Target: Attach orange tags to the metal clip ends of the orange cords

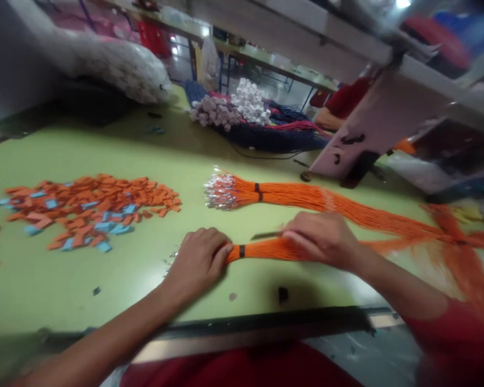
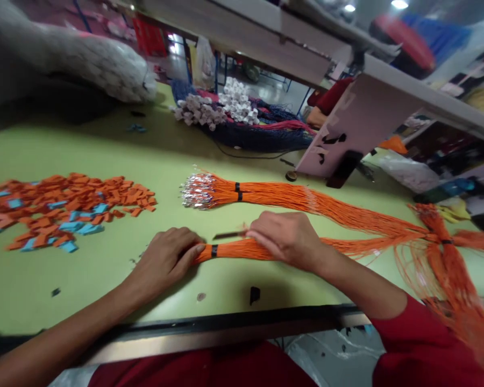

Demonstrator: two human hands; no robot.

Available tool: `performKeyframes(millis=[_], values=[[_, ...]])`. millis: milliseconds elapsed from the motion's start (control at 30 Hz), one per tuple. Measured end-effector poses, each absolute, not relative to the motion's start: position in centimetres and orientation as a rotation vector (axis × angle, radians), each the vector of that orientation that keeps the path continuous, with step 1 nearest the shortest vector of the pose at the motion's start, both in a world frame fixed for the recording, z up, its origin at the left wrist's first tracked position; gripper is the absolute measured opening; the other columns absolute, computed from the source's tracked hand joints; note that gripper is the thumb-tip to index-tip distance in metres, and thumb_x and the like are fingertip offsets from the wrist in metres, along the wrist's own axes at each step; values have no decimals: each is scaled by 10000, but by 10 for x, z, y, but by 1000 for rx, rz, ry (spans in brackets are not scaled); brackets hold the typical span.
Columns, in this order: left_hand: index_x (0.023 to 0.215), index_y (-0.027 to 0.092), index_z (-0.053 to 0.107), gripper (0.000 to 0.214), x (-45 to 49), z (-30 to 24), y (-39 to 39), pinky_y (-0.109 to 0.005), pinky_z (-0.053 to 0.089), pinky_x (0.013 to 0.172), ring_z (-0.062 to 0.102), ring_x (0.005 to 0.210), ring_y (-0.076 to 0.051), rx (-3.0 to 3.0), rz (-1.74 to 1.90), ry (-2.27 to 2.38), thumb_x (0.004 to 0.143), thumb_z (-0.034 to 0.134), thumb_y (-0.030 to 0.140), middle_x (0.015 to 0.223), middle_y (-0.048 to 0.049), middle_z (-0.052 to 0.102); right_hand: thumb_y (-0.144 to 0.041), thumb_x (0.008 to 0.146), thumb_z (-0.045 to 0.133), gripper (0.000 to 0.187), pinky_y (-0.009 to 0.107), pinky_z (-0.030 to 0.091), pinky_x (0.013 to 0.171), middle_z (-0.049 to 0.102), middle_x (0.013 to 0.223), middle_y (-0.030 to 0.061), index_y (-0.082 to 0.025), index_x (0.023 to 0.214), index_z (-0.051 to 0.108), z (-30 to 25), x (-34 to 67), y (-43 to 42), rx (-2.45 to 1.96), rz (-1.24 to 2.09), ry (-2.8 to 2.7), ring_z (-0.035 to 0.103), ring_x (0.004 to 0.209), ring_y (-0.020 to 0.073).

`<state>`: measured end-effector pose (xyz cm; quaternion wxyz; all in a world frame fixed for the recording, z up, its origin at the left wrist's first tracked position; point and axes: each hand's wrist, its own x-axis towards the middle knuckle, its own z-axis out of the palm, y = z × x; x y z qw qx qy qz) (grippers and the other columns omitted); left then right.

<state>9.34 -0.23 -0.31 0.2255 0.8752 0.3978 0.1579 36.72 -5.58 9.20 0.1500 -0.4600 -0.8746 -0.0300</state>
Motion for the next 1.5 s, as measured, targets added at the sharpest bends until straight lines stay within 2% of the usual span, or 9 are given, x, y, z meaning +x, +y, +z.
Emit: performKeyframes(millis=[200,467,567,700,800,1100,1267,1367,1500], values=[[911,216,664,326,91,-6,1,-379,372,719,569,771,-249,2422,476,1028,942,421,430,845,-53,671,-199,956,460,250,292,467,827,722,1065,97,-158,1078,675,55,482,1,-2120,-179,-1778,646,936,214],[820,201,622,307,99,1,1,-364,363,714,551,738,-236,2398,379,1156,875,508,481,755,-33,636,-245,903,517,299,405,415,882,686,1155,195,-108,1093,702,41,553,39,-2347,-223,-1628,593,1034,316],[769,191,598,320,100,1,1,-351,348,697,528,714,-221,2377,370,1177,887,503,473,727,-26,608,-283,917,527,325,449,402,923,660,1194,195,-115,1159,665,42,511,39,-2168,-291,-1670,570,1090,329],[767,189,605,320,103,-1,0,-345,337,689,514,702,-212,2355,449,1204,923,470,433,718,-25,598,-291,956,535,200,341,477,796,719,930,64,-194,972,709,30,415,5,-1512,266,-2148,633,848,204],[746,189,596,329,104,-5,-2,-343,329,685,506,695,-206,2377,513,1213,948,454,407,702,-22,594,-266,969,554,179,329,467,787,720,899,53,-187,965,714,16,356,-23,-1280,426,-2329,623,834,181],[735,195,590,361,104,-11,-4,-365,335,700,523,715,-215,2480,527,1231,984,419,394,724,-34,615,-354,917,645,183,359,379,772,682,942,74,-188,968,702,5,316,-46,-1272,209,-2309,539,853,207],[800,197,610,348,100,-6,-5,-401,376,764,557,770,-230,2472,482,1236,989,385,383,792,-52,644,-261,929,628,127,340,348,744,680,863,44,-199,848,703,-1,304,-56,-1251,188,-2268,525,824,189],[987,182,631,326,94,4,-10,-458,381,899,576,955,-279,2547,476,1175,947,457,454,969,-92,674,-233,942,606,150,344,343,740,694,845,34,-208,829,701,-6,304,-60,-1193,98,-2258,535,817,183],[1238,160,556,521,94,14,-18,-537,239,1100,474,1218,-360,2784,422,1006,799,650,424,1236,-149,618,-211,946,588,129,361,356,734,722,873,38,-223,885,701,-4,306,-63,-1131,-98,-2287,567,828,192]])
